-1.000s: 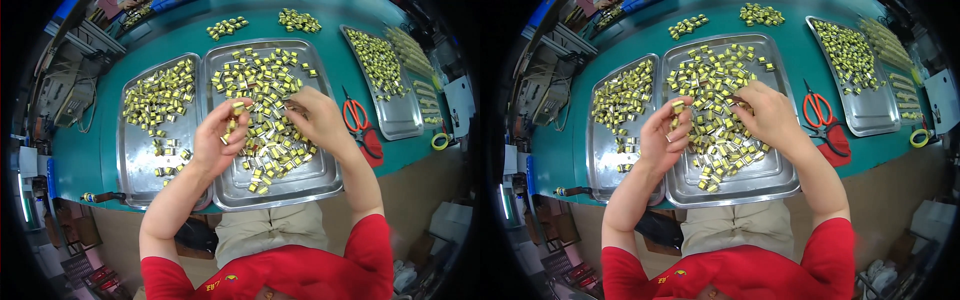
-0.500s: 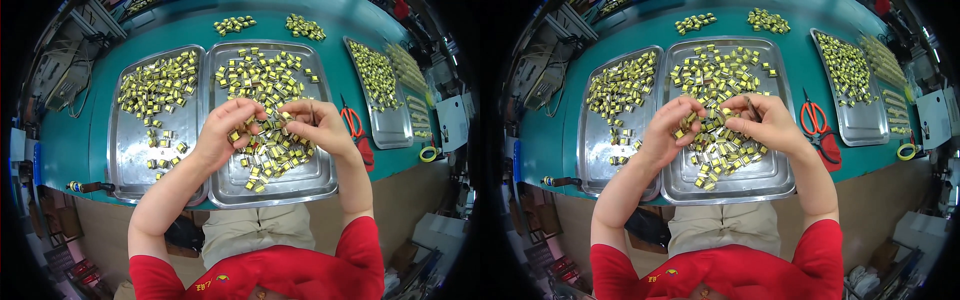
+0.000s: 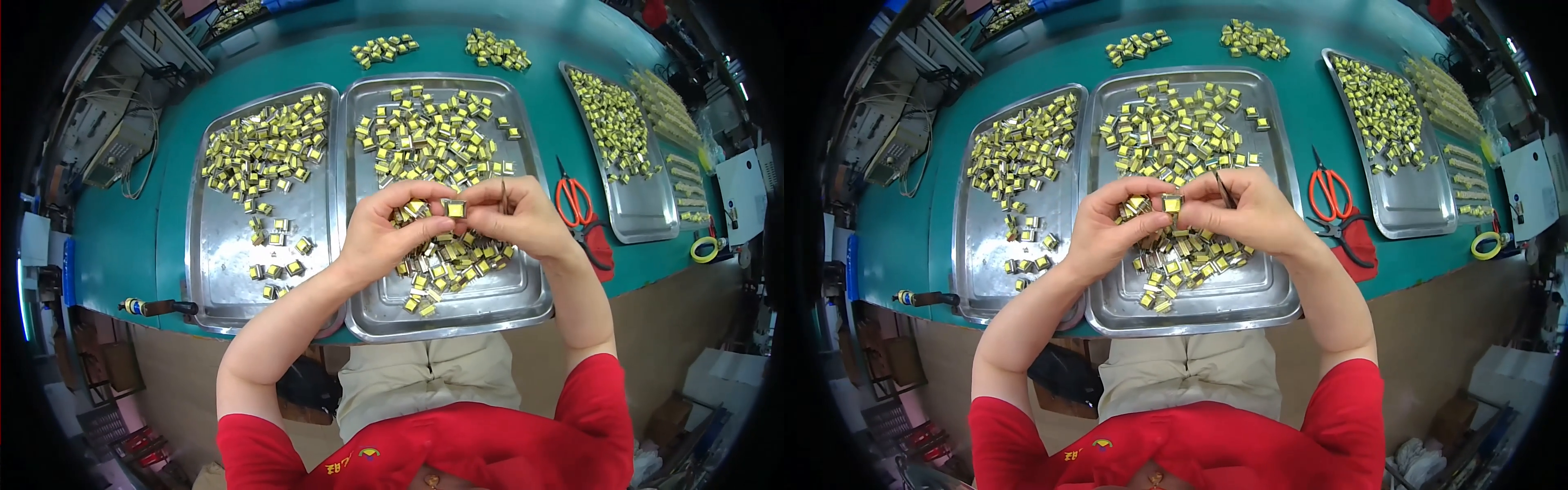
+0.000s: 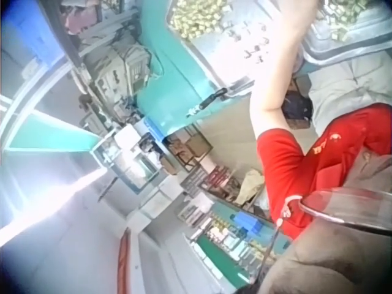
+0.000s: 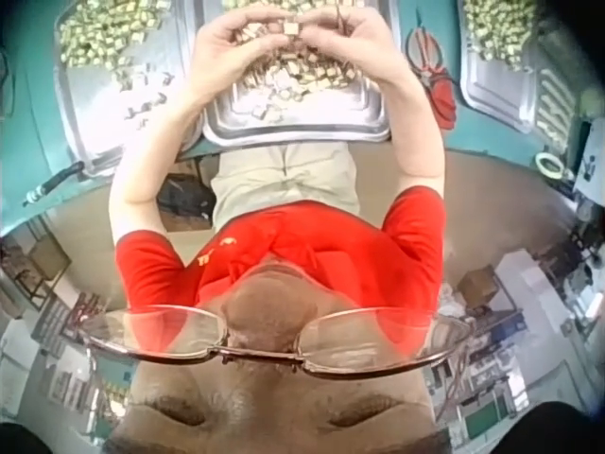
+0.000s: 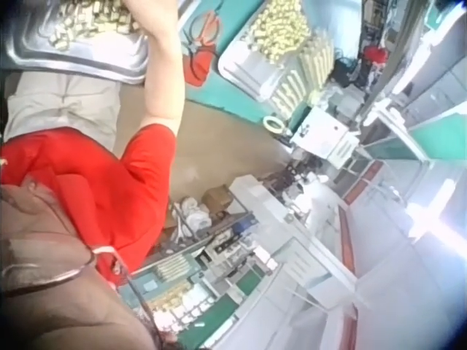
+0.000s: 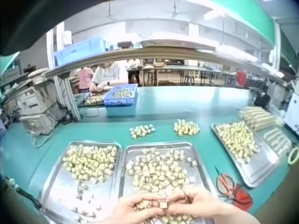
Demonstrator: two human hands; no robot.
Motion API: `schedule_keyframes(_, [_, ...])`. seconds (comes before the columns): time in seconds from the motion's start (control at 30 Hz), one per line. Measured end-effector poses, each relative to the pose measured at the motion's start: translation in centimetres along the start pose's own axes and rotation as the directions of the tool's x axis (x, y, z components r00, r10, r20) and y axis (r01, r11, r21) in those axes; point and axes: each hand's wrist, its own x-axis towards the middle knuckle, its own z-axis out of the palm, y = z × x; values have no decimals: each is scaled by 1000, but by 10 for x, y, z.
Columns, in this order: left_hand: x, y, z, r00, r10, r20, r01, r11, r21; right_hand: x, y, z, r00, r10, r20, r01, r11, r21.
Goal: The person places a black plastic container onto an upper shelf, then repeatedly picks up small transformer components from a metal tray, scrapes them with a small blade, and places them back onto the tray.
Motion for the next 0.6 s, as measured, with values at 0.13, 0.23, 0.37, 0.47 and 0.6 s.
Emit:
schedule_keyframes(0.13, [0,4,-1,998,58,-13,-57,998,29,1,-7,1,999,-36,1,36,998,-47])
schedule_keyframes(0.23, [5,8,-4,989,150,-8,-149,985,92,4,-19,-1,1000,-31,5,31,997,-76])
schedule_keyframes(0.37, [3,30,-2,973,228,24,-228,957,181,-9,-46,10,997,-80,4,79,976,-203])
schedule_keyframes(0.47, [-11,50,10,990,140,0,-140,987,79,-27,-55,19,991,-129,-46,114,964,-242])
schedule_keyframes(0.6, [-52,59,32,987,153,-51,-153,988,1,-66,-43,55,977,-164,-134,167,986,5])
